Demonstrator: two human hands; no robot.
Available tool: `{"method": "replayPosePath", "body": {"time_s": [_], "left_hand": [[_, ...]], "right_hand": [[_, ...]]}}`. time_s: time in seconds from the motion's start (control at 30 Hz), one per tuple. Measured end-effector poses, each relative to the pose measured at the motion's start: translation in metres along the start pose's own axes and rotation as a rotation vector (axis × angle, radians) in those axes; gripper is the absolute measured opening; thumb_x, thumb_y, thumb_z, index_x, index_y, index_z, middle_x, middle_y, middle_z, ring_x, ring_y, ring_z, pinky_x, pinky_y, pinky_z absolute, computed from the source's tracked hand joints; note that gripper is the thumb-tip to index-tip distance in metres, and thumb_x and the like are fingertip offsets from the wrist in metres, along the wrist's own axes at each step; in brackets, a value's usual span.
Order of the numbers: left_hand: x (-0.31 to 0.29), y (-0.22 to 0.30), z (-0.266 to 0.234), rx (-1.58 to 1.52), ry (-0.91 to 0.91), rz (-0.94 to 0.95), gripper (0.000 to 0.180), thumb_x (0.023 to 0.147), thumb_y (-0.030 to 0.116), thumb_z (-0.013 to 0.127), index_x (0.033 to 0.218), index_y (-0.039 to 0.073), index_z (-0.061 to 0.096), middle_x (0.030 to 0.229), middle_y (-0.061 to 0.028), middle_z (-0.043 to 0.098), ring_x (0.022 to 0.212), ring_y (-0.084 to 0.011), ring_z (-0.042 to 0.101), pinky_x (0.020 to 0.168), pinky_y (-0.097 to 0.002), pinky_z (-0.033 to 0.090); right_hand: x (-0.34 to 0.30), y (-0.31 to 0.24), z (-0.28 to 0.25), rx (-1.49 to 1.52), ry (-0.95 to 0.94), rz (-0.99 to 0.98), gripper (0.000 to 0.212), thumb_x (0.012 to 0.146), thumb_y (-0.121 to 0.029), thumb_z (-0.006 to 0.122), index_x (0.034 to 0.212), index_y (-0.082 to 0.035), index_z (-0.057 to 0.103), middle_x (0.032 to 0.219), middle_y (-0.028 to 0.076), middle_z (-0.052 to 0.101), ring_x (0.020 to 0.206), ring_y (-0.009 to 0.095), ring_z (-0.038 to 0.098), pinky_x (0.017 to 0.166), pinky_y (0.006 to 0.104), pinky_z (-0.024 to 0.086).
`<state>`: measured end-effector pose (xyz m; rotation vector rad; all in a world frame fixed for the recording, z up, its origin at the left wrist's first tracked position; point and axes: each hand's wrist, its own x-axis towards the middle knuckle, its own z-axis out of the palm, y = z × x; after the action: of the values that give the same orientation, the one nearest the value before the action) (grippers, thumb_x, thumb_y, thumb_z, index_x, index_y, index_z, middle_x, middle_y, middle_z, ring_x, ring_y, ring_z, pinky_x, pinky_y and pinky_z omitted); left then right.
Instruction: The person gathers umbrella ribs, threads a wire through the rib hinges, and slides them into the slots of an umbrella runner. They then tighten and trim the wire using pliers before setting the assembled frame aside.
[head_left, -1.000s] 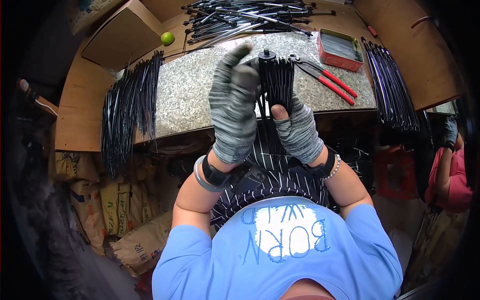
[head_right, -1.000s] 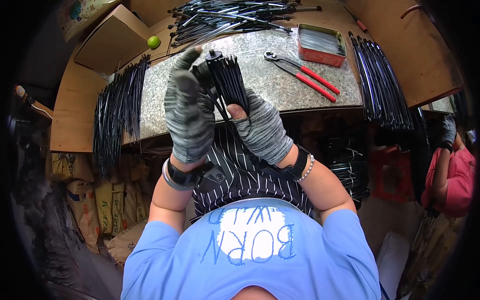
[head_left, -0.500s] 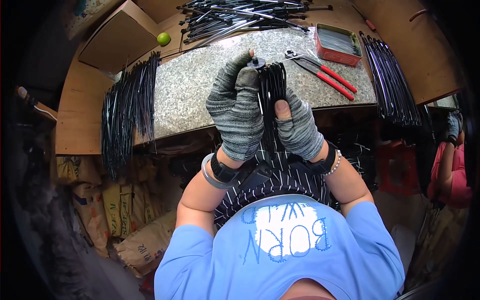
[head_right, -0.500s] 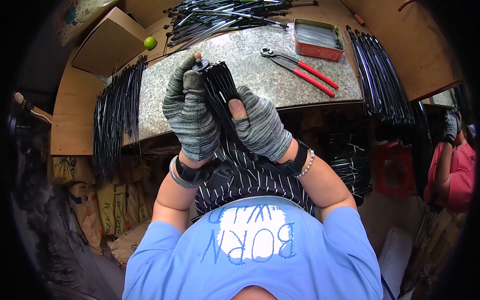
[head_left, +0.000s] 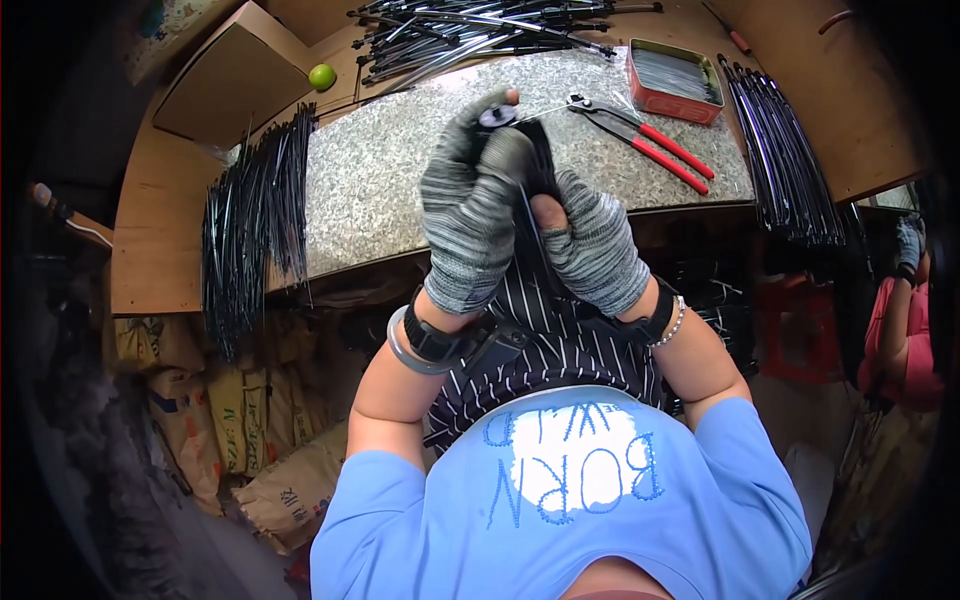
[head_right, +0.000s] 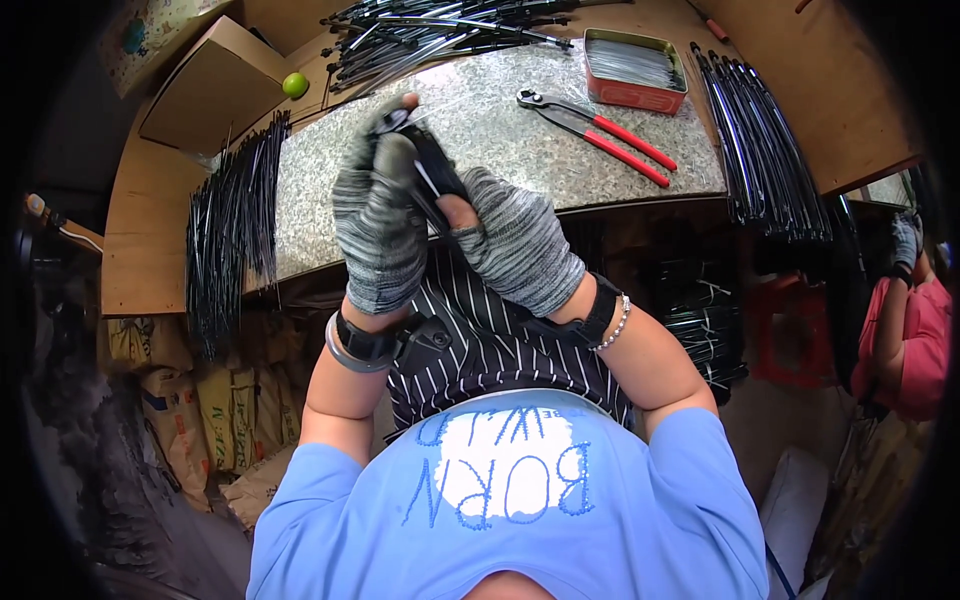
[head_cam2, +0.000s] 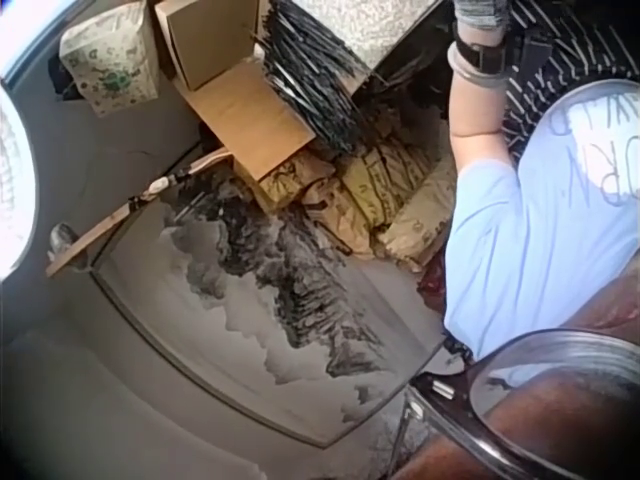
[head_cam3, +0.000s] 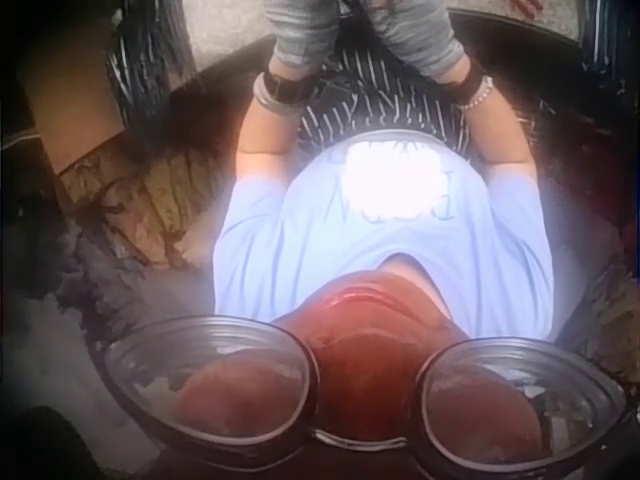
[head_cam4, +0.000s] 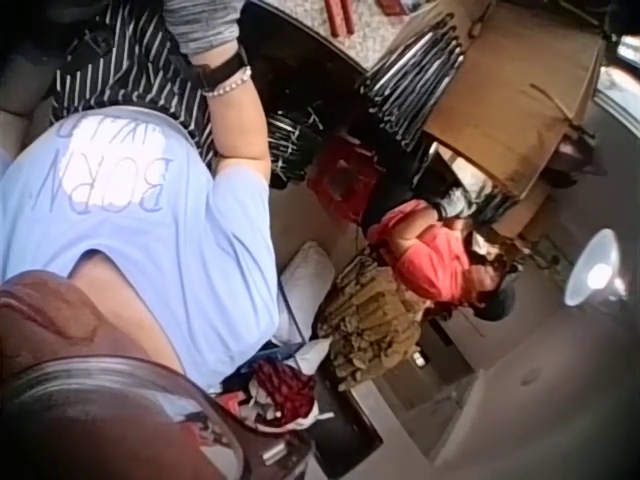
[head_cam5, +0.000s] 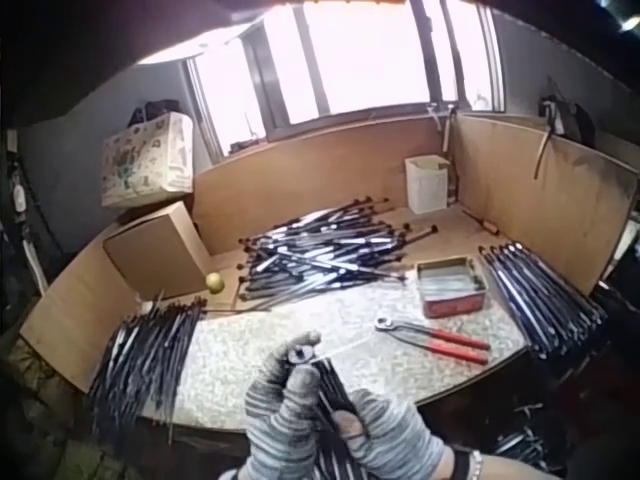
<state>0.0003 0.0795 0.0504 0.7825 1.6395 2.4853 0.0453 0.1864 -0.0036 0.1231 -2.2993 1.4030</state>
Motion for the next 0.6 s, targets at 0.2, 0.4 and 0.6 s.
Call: {"method": "replayPosePath", "body": {"time_s": [0.2, 0.4, 0.6], "left_hand": [[-0.003, -0.008, -0.004, 0.055, 0.143, 0.047, 0.027, 0.085, 0.013, 0.057, 0.110, 0.003, 0.053, 0.096, -0.0015, 0.057, 0.085, -0.0073, 0.051, 0.076, -0.0212, 0.043], [-0.008, -0.015, -0.008, -0.006, 0.160, 0.046, 0.028, 0.083, 0.014, 0.059, 0.109, 0.003, 0.055, 0.099, -0.0025, 0.058, 0.087, -0.0084, 0.052, 0.079, -0.0224, 0.043], [-0.012, -0.016, -0.008, -0.025, 0.112, -0.010, 0.031, 0.083, 0.021, 0.060, 0.107, 0.002, 0.057, 0.100, -0.0042, 0.059, 0.089, -0.0096, 0.053, 0.080, -0.0240, 0.043]], "right_hand": [[0.001, -0.016, -0.010, 0.089, 0.222, -0.215, 0.019, 0.079, -0.015, 0.063, 0.091, 0.000, 0.059, 0.068, 0.014, 0.062, 0.060, 0.021, 0.063, 0.054, 0.0284, 0.048], [0.000, -0.024, -0.018, 0.053, 0.185, -0.131, 0.015, 0.077, -0.010, 0.065, 0.089, -0.001, 0.063, 0.070, 0.013, 0.064, 0.062, 0.018, 0.063, 0.056, 0.0264, 0.049], [-0.001, -0.024, -0.020, 0.158, 0.151, -0.043, 0.013, 0.078, -0.009, 0.064, 0.088, -0.001, 0.064, 0.071, 0.013, 0.064, 0.061, 0.017, 0.063, 0.056, 0.0257, 0.048]]}}
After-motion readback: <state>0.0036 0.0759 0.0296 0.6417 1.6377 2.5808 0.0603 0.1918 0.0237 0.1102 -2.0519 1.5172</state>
